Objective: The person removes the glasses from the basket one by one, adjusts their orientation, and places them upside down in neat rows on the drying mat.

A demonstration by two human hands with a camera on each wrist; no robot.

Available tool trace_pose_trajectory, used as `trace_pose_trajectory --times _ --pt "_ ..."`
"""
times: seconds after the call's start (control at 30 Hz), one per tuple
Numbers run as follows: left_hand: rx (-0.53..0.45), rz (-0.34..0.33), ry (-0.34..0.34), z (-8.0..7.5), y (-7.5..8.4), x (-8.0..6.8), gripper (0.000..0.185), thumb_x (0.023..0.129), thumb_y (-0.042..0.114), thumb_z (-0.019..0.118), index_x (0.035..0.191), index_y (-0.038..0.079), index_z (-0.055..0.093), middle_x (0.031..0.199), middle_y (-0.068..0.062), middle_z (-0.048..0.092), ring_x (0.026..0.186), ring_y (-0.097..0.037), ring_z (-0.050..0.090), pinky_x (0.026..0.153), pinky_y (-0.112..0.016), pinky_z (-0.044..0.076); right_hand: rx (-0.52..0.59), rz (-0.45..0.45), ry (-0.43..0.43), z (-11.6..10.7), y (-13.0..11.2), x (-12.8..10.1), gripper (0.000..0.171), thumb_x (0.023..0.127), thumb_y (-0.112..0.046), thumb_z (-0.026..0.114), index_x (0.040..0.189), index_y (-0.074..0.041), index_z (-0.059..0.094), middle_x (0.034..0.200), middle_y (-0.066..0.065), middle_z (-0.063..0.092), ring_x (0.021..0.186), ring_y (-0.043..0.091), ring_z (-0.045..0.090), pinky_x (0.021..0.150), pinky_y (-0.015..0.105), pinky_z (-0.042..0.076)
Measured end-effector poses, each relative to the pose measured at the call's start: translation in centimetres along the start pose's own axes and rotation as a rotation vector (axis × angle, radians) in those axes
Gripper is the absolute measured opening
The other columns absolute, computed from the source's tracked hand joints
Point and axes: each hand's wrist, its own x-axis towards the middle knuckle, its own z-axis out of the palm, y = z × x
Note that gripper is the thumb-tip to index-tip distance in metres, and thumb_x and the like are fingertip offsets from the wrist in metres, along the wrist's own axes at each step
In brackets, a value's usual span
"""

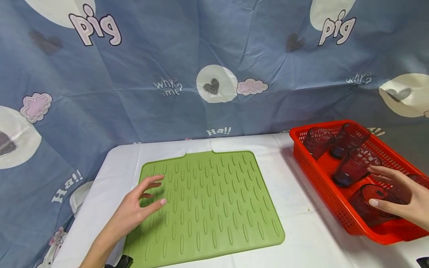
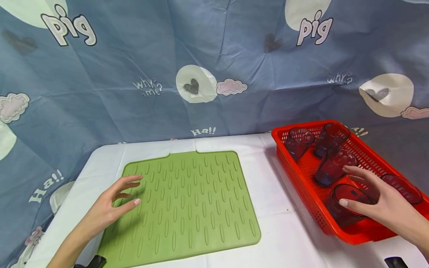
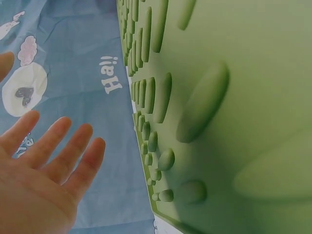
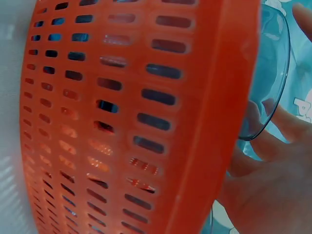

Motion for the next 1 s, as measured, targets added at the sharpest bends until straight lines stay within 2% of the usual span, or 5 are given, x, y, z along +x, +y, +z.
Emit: trace_pose_trajectory --times 0.03,0.13,0.37,0.67,1.0 --pt "0.0 0.002 0.0 0.0 0.0 0.0 0.057 0.092 0.023 0.071 0.142 0.033 0.044 0.143 0.004 0.048 0.124 -0.026 0.051 0.089 -0.052 0.048 0.014 -0.017 -0.002 0.0 0.2 -0.1 0.093 0.084 -0.004 0.077 0.156 -0.026 0.023 0.151 -0.019 0.027 0.118 -0.022 0.024 0.097 0.005 0.023" --pt "0.003 0.011 -0.002 0.0 0.0 0.1 0.058 0.092 0.022 0.071 0.143 0.032 0.044 0.143 0.007 0.048 0.125 -0.023 0.05 0.091 -0.051 0.048 0.037 -0.046 -0.013 0.2 0.7 -0.2 0.095 0.083 0.001 0.076 0.156 -0.026 0.023 0.151 -0.023 0.024 0.12 -0.021 0.023 0.094 0.002 0.019" --pt "0.006 0.02 -0.011 0.0 0.0 0.0 0.058 0.092 0.023 0.071 0.142 0.033 0.044 0.144 0.003 0.048 0.124 -0.021 0.05 0.09 -0.051 0.048 0.062 -0.076 -0.135 0.1 1.8 -0.2 0.099 0.081 0.005 0.076 0.157 -0.016 0.017 0.138 -0.031 0.03 0.117 -0.019 0.032 0.082 0.004 0.036" --pt "0.001 0.029 -0.02 0.1 -0.3 -0.1 0.058 0.092 0.023 0.071 0.143 0.031 0.044 0.143 0.006 0.047 0.124 -0.022 0.051 0.091 -0.047 0.049 0.082 -0.042 -0.296 -0.1 2.8 -0.1 0.09 0.083 0.003 0.075 0.153 -0.013 0.021 0.128 -0.032 0.037 0.105 -0.018 0.045 0.072 0.023 0.055" --pt "0.001 -0.004 -0.013 -0.1 -0.4 -0.1 0.059 0.092 0.022 0.071 0.143 0.031 0.044 0.144 0.001 0.047 0.124 -0.028 0.051 0.091 -0.052 0.049 0.123 -0.082 -0.219 0.5 3.1 0.0 0.091 0.072 0.014 0.077 0.131 -0.039 0.033 0.114 -0.03 0.048 0.095 -0.012 0.053 0.062 0.024 0.055"
